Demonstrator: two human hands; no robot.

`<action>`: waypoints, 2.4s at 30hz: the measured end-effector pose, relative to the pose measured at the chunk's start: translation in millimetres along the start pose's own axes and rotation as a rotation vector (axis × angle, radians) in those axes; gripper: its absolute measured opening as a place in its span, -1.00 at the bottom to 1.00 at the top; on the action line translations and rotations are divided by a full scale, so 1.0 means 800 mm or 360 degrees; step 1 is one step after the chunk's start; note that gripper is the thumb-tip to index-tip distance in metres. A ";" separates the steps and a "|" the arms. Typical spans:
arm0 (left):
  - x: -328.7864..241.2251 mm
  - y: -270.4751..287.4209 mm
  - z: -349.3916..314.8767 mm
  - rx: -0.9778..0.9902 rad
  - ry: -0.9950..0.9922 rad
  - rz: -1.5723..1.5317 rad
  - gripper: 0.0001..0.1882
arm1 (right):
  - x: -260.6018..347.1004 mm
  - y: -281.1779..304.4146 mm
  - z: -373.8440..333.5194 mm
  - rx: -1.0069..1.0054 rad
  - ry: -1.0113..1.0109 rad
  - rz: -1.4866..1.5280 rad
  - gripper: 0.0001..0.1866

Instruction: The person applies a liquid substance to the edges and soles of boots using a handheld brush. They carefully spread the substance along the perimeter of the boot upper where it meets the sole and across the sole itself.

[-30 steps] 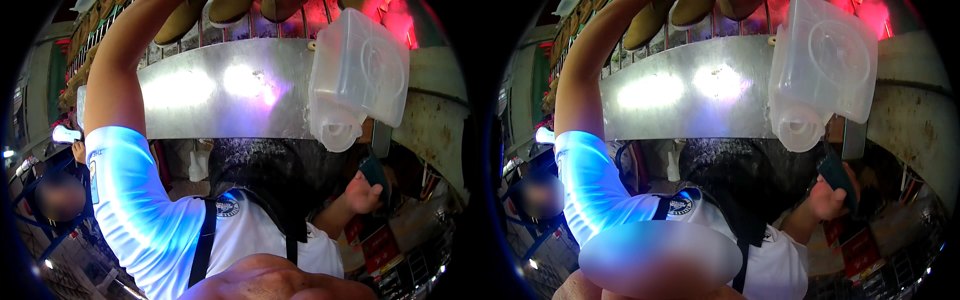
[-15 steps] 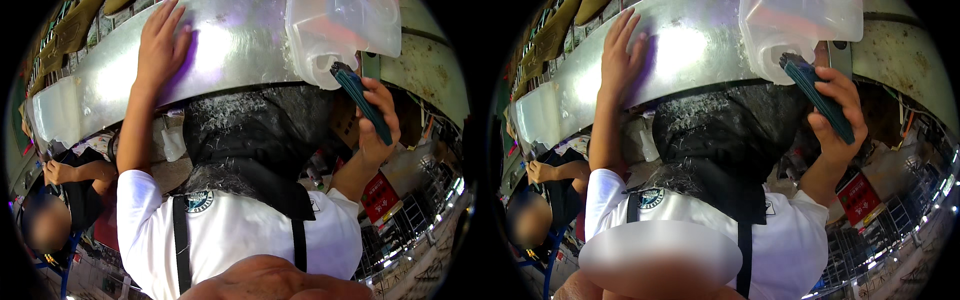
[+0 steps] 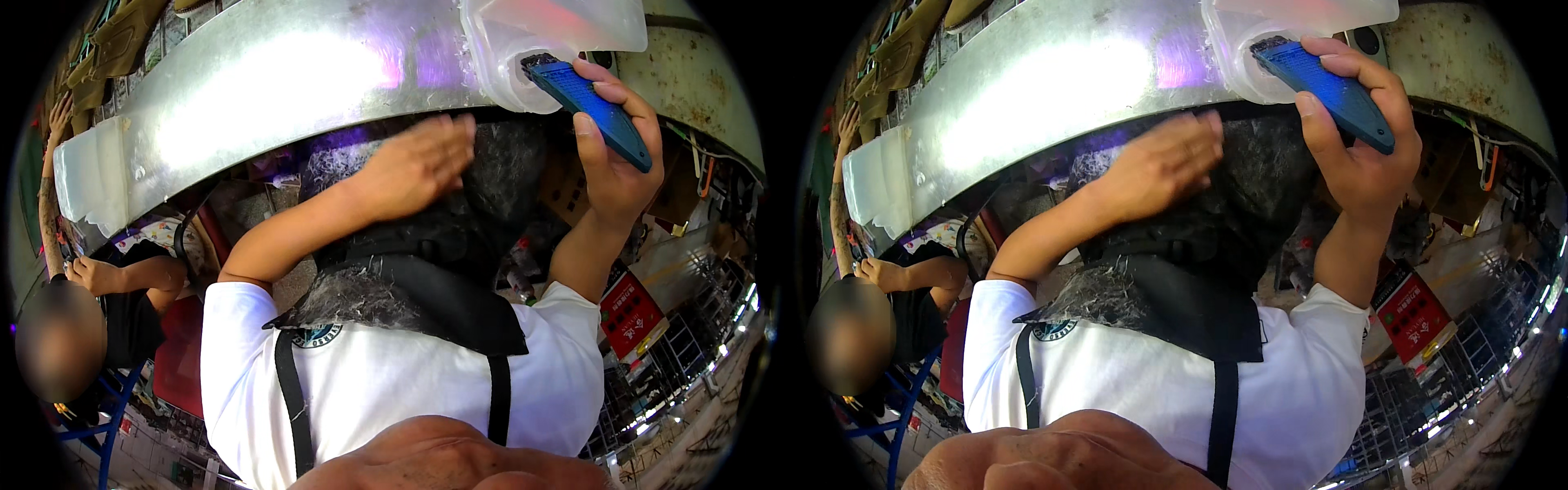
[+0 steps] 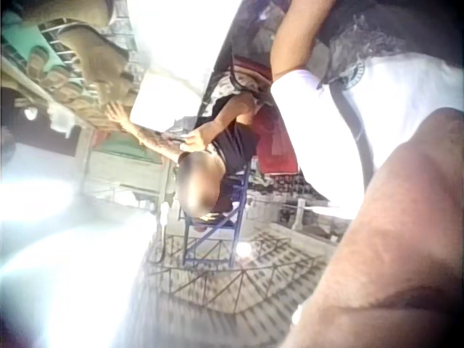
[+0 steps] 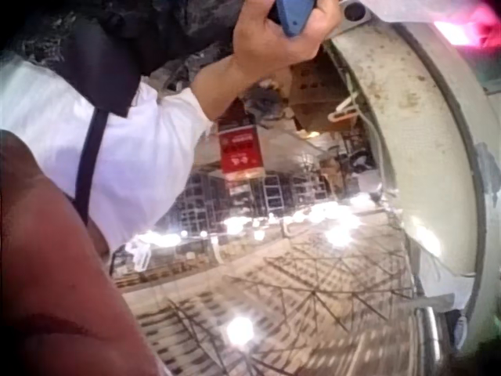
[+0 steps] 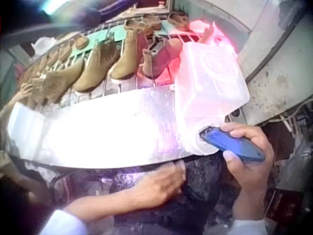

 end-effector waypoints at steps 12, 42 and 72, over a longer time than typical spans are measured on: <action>0.025 0.029 0.022 -0.0471 0.0676 0.0192 -0.77 | -0.010 0.019 -0.008 0.0033 -0.0226 0.0101 -0.60; 0.014 0.023 0.042 -0.0267 0.0989 0.0235 -0.85 | 0.009 0.009 0.030 0.0416 -0.0194 -0.0603 -0.32; 0.096 0.057 -0.006 -0.0780 0.0889 -0.1090 -0.95 | -0.050 -0.143 -0.075 0.0557 0.0108 -0.0674 -0.74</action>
Point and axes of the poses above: each hand's wrist, its own z-axis towards the middle knuckle, its own y-axis out of the back of the hand, x = y × z, the point moved 2 cm from there along z, towards the middle knuckle, and after that the axes turned 9 degrees about y, right-handed, at the moved point
